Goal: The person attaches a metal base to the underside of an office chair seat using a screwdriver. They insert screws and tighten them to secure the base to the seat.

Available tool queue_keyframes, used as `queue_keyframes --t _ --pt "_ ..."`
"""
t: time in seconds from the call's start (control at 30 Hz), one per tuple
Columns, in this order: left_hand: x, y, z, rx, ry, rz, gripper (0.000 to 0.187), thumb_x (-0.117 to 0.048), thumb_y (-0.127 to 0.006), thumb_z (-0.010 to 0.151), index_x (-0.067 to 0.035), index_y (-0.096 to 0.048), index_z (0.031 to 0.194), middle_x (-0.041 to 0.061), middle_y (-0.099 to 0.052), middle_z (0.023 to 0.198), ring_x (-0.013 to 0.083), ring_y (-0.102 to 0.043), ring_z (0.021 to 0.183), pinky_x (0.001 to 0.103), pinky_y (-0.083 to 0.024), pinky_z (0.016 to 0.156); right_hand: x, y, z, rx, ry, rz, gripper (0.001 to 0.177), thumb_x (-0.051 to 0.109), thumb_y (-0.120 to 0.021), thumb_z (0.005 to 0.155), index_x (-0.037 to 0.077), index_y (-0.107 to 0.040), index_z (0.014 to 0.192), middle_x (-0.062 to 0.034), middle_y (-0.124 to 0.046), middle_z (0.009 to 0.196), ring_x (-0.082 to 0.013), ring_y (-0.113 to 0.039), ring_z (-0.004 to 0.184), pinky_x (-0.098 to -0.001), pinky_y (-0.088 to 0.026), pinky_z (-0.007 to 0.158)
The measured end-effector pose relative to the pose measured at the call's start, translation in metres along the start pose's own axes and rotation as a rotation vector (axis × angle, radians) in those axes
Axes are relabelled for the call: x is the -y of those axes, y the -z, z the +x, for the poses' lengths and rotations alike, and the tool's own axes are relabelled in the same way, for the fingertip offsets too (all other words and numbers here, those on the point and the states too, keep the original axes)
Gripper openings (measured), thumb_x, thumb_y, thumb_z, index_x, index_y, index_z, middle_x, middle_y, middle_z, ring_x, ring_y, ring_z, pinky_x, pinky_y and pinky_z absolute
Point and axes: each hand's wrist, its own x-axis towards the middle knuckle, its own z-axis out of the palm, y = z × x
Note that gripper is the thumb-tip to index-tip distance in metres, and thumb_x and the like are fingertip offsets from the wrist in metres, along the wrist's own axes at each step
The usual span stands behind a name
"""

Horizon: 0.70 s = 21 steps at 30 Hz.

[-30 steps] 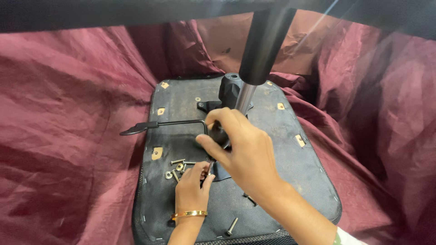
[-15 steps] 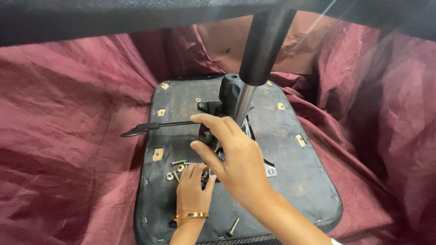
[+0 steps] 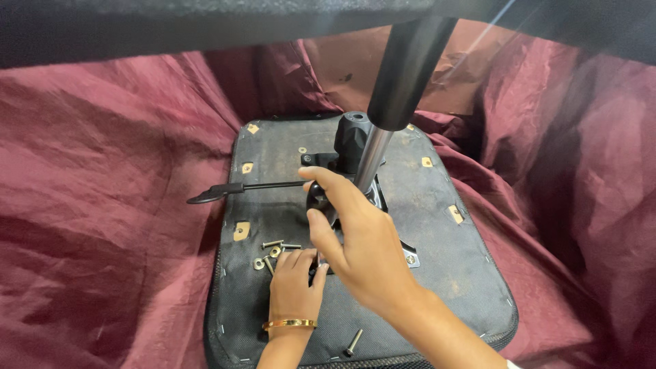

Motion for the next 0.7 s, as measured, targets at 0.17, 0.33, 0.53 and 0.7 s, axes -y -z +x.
queue_keyframes --t 0.17,0.33,0.53,0.7 --pt "-0.003 0.001 0.001 -0.015 -0.024 0.012 0.020 -0.014 -0.073 0.084 -0.005 -0.069 0.101 0.008 -0.072 0.098 0.0295 -0.064 0.099 0.043 -0.052 0.087 -0.005 -0.003 0.000 -0.081 -0.162 -0.192 0.044 0.029 -0.079 0.087 0.013 -0.064 0.125 -0.0091 -0.071 0.096 -0.0212 -0.073 0.074 -0.0336 -0.058 0.066" --pt "-0.001 -0.001 -0.001 0.001 -0.029 0.059 0.021 -0.014 -0.072 0.085 -0.005 -0.068 0.103 0.009 -0.071 0.098 0.0302 -0.063 0.099 0.043 -0.052 0.086 -0.007 -0.008 -0.003 -0.133 -0.159 -0.184 0.042 0.025 -0.078 0.090 0.008 -0.059 0.124 -0.0096 -0.070 0.099 -0.0228 -0.071 0.077 -0.0353 -0.055 0.068" --pt "0.002 -0.006 -0.002 -0.060 -0.116 0.104 0.023 -0.014 -0.071 0.086 -0.004 -0.068 0.106 0.011 -0.071 0.100 0.0324 -0.062 0.098 0.044 -0.052 0.087 -0.008 -0.008 -0.009 -0.100 -0.100 0.014 0.039 0.021 -0.074 0.093 0.009 -0.058 0.126 -0.0043 -0.072 0.092 -0.0166 -0.074 0.078 -0.0306 -0.057 0.071" --pt "0.000 -0.003 -0.003 -0.035 -0.067 0.083 0.022 -0.015 -0.072 0.085 -0.005 -0.069 0.105 0.011 -0.071 0.097 0.0321 -0.063 0.097 0.044 -0.052 0.086 -0.010 -0.008 -0.006 -0.258 -0.091 -0.182 0.029 0.026 -0.082 0.086 0.009 -0.065 0.102 -0.0016 -0.072 0.080 -0.0111 -0.072 0.068 -0.0267 -0.055 0.060"
